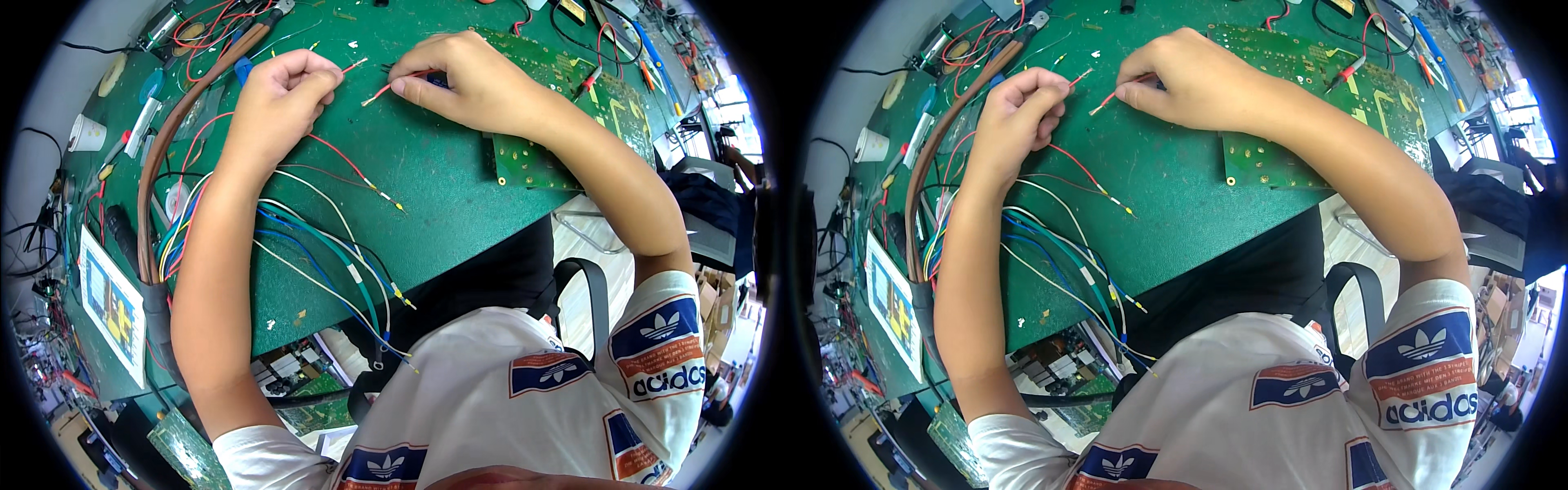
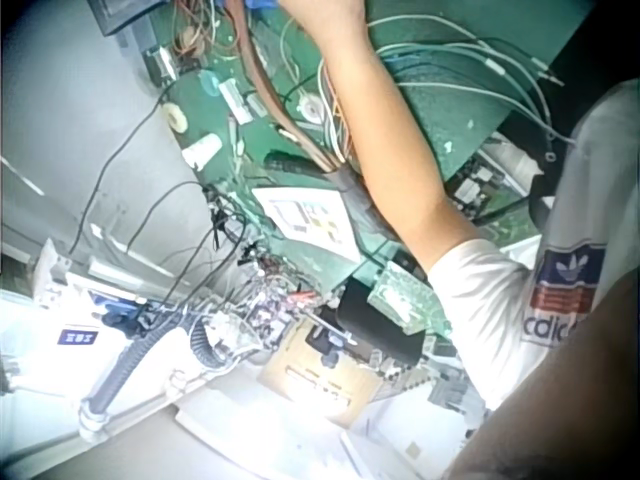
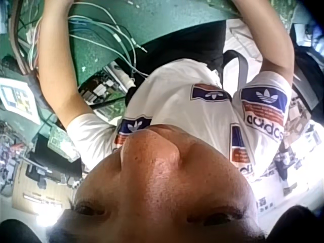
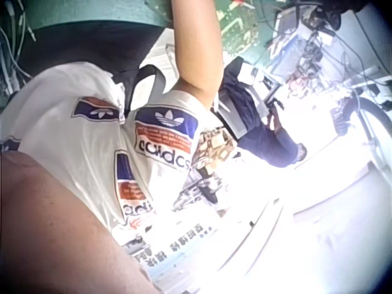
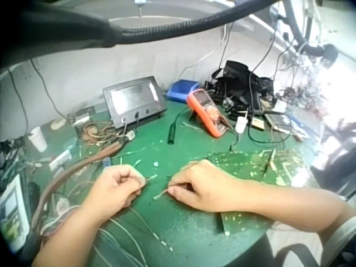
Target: The person manipulates an electric vehicle charging handle and its internal wiring, using pliers to trim and organize the colorful wires.
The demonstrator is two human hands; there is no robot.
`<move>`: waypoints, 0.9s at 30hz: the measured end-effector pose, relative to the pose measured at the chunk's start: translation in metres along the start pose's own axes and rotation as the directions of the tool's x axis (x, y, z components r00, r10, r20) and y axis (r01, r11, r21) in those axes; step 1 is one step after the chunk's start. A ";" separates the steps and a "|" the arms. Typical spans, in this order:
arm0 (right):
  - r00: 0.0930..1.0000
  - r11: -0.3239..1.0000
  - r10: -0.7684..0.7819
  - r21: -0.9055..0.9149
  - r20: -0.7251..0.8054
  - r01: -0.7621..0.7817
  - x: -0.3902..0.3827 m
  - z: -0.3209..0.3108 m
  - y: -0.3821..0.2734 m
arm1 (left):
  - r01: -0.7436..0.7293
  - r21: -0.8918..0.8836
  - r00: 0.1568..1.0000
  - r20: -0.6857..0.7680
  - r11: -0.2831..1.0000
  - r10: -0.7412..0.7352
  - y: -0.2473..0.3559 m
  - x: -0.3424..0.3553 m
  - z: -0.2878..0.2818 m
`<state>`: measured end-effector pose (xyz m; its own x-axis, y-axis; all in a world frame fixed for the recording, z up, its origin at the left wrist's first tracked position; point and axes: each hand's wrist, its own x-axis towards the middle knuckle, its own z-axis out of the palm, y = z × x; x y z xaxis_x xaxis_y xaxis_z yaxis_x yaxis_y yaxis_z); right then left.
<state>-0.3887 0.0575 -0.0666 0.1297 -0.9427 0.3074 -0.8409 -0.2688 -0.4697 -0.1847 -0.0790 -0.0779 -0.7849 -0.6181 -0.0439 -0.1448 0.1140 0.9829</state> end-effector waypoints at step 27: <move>0.997 0.997 0.009 0.070 0.082 -0.015 0.010 -0.013 -0.010 | 0.013 -0.077 0.986 0.167 0.997 0.000 -0.009 0.003 -0.010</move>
<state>-0.3855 0.0528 -0.0481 0.1642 -0.9582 0.2342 -0.8039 -0.2676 -0.5311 -0.1797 -0.0902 -0.0851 -0.8745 -0.4795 -0.0735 -0.1086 0.0458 0.9930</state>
